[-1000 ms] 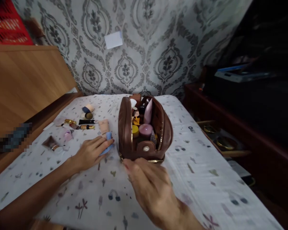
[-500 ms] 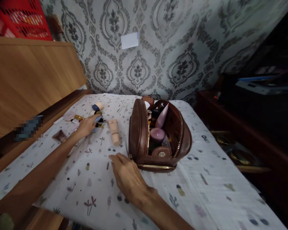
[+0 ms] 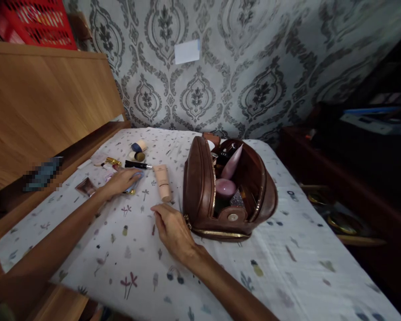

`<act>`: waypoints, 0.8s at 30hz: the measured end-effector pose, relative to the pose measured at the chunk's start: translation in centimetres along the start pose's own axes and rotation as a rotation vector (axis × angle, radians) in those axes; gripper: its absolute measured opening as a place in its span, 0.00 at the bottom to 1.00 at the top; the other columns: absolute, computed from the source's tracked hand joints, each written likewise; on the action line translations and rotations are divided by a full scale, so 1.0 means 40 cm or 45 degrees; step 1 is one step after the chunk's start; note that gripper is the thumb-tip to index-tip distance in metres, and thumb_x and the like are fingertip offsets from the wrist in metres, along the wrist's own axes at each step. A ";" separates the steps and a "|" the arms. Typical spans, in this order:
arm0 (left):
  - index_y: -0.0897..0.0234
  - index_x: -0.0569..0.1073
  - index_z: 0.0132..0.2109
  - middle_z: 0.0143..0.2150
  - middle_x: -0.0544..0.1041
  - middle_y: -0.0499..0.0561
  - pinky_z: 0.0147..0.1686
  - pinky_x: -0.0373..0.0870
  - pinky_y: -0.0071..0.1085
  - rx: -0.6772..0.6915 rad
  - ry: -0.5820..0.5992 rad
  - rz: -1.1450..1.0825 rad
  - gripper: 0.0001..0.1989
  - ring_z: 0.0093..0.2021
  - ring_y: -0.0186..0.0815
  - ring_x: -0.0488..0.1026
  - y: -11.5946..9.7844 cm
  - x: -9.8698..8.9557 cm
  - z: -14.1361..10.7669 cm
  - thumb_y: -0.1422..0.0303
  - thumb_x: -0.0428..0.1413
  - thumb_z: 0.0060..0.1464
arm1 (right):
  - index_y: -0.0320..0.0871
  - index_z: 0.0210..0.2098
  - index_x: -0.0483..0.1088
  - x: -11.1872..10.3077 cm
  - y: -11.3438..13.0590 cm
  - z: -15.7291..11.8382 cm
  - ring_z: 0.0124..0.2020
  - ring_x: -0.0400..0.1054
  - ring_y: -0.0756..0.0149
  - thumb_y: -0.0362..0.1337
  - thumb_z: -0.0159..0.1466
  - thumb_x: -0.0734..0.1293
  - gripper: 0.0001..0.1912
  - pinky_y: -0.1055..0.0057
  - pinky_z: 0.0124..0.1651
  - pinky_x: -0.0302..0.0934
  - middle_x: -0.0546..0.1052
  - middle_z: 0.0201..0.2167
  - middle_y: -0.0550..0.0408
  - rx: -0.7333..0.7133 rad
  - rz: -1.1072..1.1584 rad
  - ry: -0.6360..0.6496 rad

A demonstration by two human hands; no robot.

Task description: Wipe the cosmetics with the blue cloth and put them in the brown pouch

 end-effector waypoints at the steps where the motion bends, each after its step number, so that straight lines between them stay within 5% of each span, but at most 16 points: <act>1: 0.60 0.76 0.53 0.52 0.80 0.54 0.55 0.70 0.38 0.008 0.009 -0.016 0.17 0.54 0.44 0.75 0.000 0.008 -0.007 0.63 0.45 0.68 | 0.42 0.43 0.73 0.002 -0.006 -0.004 0.35 0.75 0.63 0.27 0.67 0.59 0.12 0.69 0.41 0.69 0.79 0.35 0.51 0.005 0.015 -0.012; 6: 0.58 0.74 0.56 0.57 0.78 0.53 0.56 0.70 0.40 0.025 -0.024 -0.066 0.19 0.57 0.43 0.74 -0.008 0.020 -0.083 0.61 0.43 0.69 | 0.42 0.43 0.73 0.007 -0.019 -0.025 0.34 0.74 0.63 0.30 0.69 0.59 0.11 0.70 0.37 0.66 0.78 0.34 0.51 0.028 0.055 -0.008; 14: 0.58 0.68 0.63 0.65 0.70 0.57 0.59 0.66 0.46 0.325 0.009 0.008 0.24 0.63 0.46 0.68 0.015 0.008 -0.252 0.53 0.42 0.70 | 0.42 0.41 0.73 0.007 -0.016 -0.031 0.32 0.72 0.64 0.31 0.68 0.58 0.12 0.70 0.35 0.64 0.77 0.32 0.52 0.057 0.062 0.015; 20: 0.62 0.74 0.47 0.45 0.75 0.56 0.46 0.68 0.39 0.400 -0.089 0.124 0.17 0.47 0.43 0.72 0.002 0.014 -0.264 0.57 0.47 0.69 | 0.42 0.40 0.74 0.008 -0.014 -0.033 0.32 0.72 0.64 0.34 0.69 0.58 0.13 0.70 0.35 0.64 0.78 0.33 0.51 0.111 0.104 0.026; 24: 0.63 0.70 0.39 0.39 0.73 0.53 0.39 0.67 0.34 0.393 -0.132 0.138 0.14 0.40 0.40 0.71 -0.035 0.018 -0.229 0.61 0.46 0.69 | 0.42 0.40 0.75 0.013 -0.016 -0.033 0.32 0.72 0.63 0.34 0.68 0.58 0.13 0.70 0.35 0.64 0.78 0.33 0.52 0.132 0.108 0.022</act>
Point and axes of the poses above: each hand's wrist, its own z-axis towards the middle knuckle, its own x-axis out of the palm, y = z × x, the point moved 1 cm from there along z, towards the middle knuckle
